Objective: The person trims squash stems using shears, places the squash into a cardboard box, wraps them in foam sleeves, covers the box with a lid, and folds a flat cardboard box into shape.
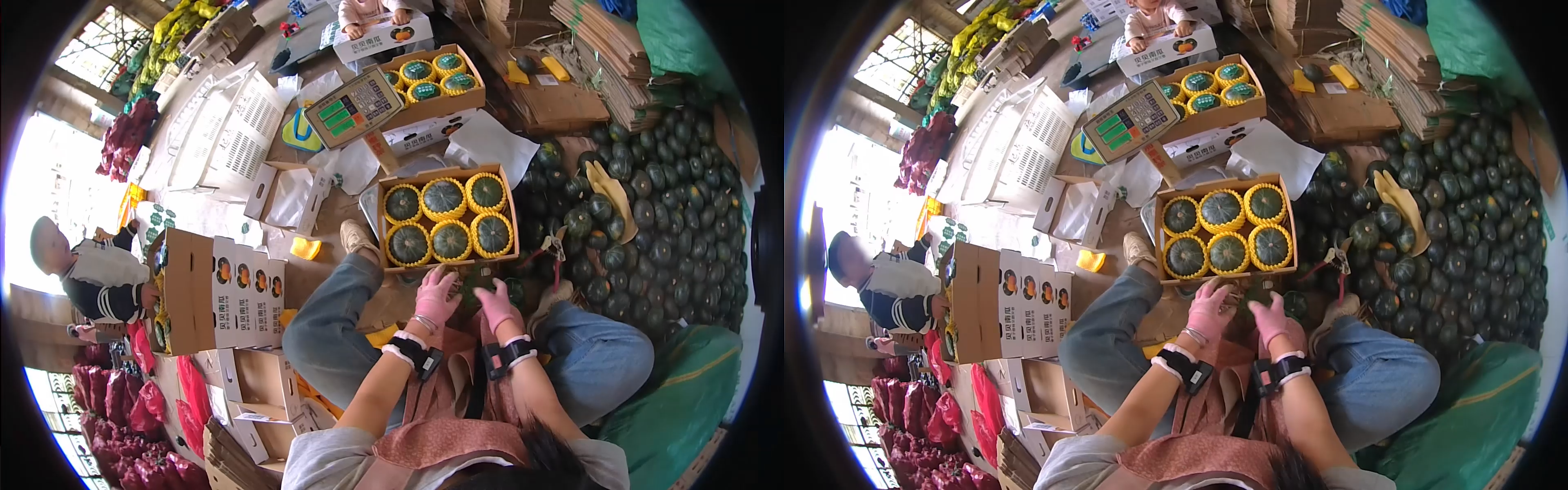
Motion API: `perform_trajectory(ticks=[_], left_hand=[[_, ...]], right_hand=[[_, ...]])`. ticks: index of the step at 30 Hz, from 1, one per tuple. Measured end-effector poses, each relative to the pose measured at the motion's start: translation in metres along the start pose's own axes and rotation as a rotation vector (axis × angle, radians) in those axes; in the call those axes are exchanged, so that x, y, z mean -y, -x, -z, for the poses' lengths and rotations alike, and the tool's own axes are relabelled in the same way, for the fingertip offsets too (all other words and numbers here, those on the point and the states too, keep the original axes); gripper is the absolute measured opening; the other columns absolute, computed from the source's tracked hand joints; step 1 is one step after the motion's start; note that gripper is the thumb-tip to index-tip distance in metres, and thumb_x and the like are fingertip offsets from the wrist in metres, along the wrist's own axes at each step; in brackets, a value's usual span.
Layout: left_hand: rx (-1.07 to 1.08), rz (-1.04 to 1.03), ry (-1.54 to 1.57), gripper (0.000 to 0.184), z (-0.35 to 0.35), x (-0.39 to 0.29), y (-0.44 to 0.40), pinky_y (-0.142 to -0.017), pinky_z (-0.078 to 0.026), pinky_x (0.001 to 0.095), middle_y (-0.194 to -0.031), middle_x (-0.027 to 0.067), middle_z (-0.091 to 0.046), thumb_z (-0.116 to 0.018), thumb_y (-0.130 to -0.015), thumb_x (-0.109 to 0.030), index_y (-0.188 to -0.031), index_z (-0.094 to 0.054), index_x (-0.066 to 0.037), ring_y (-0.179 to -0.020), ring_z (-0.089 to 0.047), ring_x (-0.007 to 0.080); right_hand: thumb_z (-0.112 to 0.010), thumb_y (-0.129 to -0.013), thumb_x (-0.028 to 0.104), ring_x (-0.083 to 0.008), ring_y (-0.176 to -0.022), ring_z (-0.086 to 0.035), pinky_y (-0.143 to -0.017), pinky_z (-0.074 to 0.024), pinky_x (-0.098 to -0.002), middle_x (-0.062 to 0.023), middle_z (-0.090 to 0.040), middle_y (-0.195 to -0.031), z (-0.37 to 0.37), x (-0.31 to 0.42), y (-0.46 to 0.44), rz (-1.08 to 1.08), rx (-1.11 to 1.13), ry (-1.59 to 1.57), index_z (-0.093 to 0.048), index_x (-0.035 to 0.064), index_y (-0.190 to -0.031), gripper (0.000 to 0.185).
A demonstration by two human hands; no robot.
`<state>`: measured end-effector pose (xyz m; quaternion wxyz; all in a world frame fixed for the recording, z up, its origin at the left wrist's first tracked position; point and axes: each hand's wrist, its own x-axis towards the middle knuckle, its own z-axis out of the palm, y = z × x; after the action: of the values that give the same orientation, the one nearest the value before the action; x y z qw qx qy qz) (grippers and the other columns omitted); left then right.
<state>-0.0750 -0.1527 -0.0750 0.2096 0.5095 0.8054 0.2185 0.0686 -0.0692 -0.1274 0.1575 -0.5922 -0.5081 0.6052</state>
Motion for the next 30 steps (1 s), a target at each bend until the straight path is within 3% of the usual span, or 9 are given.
perform_trajectory(ticks=[1, 3, 5, 9, 11, 14, 18, 27, 30], left_hand=[[-0.108, 0.101, 0.053, 0.06, 0.006, 0.001, -0.002, -0.099, -0.035, 0.0427, -0.13, 0.0174, -0.042, -0.069, -0.069, -0.025, -0.125, -0.048, -0.014, -0.122, -0.038, 0.035], [-0.318, 0.304, 0.163, 0.061, 0.017, 0.005, -0.008, -0.096, -0.038, 0.041, -0.124, 0.018, -0.047, -0.071, -0.069, -0.025, -0.124, -0.047, -0.012, -0.117, -0.041, 0.0355], [-0.567, 0.427, 0.227, 0.064, 0.022, 0.034, -0.015, -0.096, -0.037, 0.0433, -0.125, 0.0212, -0.044, -0.071, -0.07, -0.029, -0.126, -0.045, -0.013, -0.115, -0.042, 0.0379], [-0.575, 0.914, 0.347, 0.064, 0.043, 0.083, -0.039, -0.091, -0.041, 0.0412, -0.116, 0.0231, -0.053, -0.071, -0.07, -0.031, -0.125, -0.046, -0.01, -0.106, -0.051, 0.039], [-0.524, 0.766, 0.65, 0.052, 0.017, 0.144, -0.043, -0.084, -0.045, 0.035, -0.107, 0.0182, -0.061, -0.067, -0.075, -0.029, -0.117, -0.053, -0.002, -0.096, -0.058, 0.0293], [-0.346, 0.729, 0.961, 0.042, 0.002, 0.17, -0.041, -0.079, -0.045, 0.027, -0.103, 0.0107, -0.062, -0.061, -0.081, -0.023, -0.111, -0.055, 0.005, -0.092, -0.057, 0.0174], [-0.309, 0.546, 0.968, 0.034, -0.017, 0.179, -0.037, -0.076, -0.043, 0.0262, -0.094, 0.0067, -0.06, -0.057, -0.082, -0.015, -0.109, -0.055, 0.004, -0.085, -0.054, 0.0162], [-0.318, 0.773, 1.375, 0.037, -0.023, 0.158, -0.012, -0.065, -0.049, 0.0357, -0.09, 0.0068, -0.057, -0.049, -0.076, -0.001, -0.112, -0.05, -0.005, -0.081, -0.056, 0.0212], [-0.158, 0.317, 1.075, 0.04, -0.049, 0.188, 0.014, -0.063, -0.051, 0.044, -0.093, 0.009, -0.055, -0.049, -0.075, 0.0, -0.113, -0.047, -0.012, -0.085, -0.057, 0.0278]], right_hand=[[-0.066, -0.076, 0.028, -0.0286, -0.106, -0.05, -0.087, -0.044, -0.0444, -0.0151, -0.049, -0.113, 0.01, 0.013, -0.01, -0.354, 0.25, -0.531, -0.041, 0.0117, -0.128, 0.059], [-0.067, -0.076, 0.031, -0.0296, -0.104, -0.05, -0.084, -0.0446, -0.0478, -0.0158, -0.046, -0.114, 0.025, 0.046, 0.001, -0.636, 0.138, -1.022, -0.034, 0.0125, -0.132, 0.067], [-0.068, -0.074, 0.039, -0.0322, -0.103, -0.047, -0.08, -0.0443, -0.0496, -0.0127, -0.043, -0.114, 0.031, 0.031, -0.03, -0.556, 0.195, -1.073, -0.045, 0.0185, -0.116, 0.052], [-0.066, -0.075, 0.038, -0.0336, -0.101, -0.046, -0.081, -0.0422, -0.0509, -0.0115, -0.04, -0.12, 0.038, 0.069, -0.046, -0.483, 0.05, -0.978, -0.043, 0.0205, -0.119, 0.052], [-0.063, -0.076, 0.039, -0.0312, -0.12, -0.037, -0.092, -0.0375, -0.0505, -0.0152, -0.034, -0.131, 0.041, 0.081, -0.053, -0.537, 0.094, -0.892, -0.036, 0.0216, -0.13, 0.063], [-0.058, -0.079, 0.033, -0.0298, -0.111, -0.045, -0.091, -0.0386, -0.0499, -0.012, -0.043, -0.121, 0.046, 0.005, -0.103, -0.165, 0.286, -0.51, -0.041, 0.0216, -0.124, 0.05], [-0.052, -0.081, 0.026, -0.0278, -0.103, -0.051, -0.089, -0.0418, -0.0485, -0.0074, -0.05, -0.11, 0.043, 0.029, -0.081, -0.243, 0.092, -0.676, -0.046, 0.0193, -0.115, 0.035], [-0.052, -0.075, 0.021, -0.0253, -0.103, -0.051, -0.087, -0.0422, -0.0472, -0.0051, -0.05, -0.114, 0.054, 0.018, -0.068, -0.204, 0.156, -0.672, -0.039, 0.0231, -0.126, 0.052], [-0.052, -0.073, 0.021, -0.0247, -0.101, -0.051, -0.086, -0.0418, -0.0496, -0.0032, -0.051, -0.112, 0.052, 0.003, -0.044, -0.233, 0.151, -0.868, -0.042, 0.0254, -0.122, 0.05]])
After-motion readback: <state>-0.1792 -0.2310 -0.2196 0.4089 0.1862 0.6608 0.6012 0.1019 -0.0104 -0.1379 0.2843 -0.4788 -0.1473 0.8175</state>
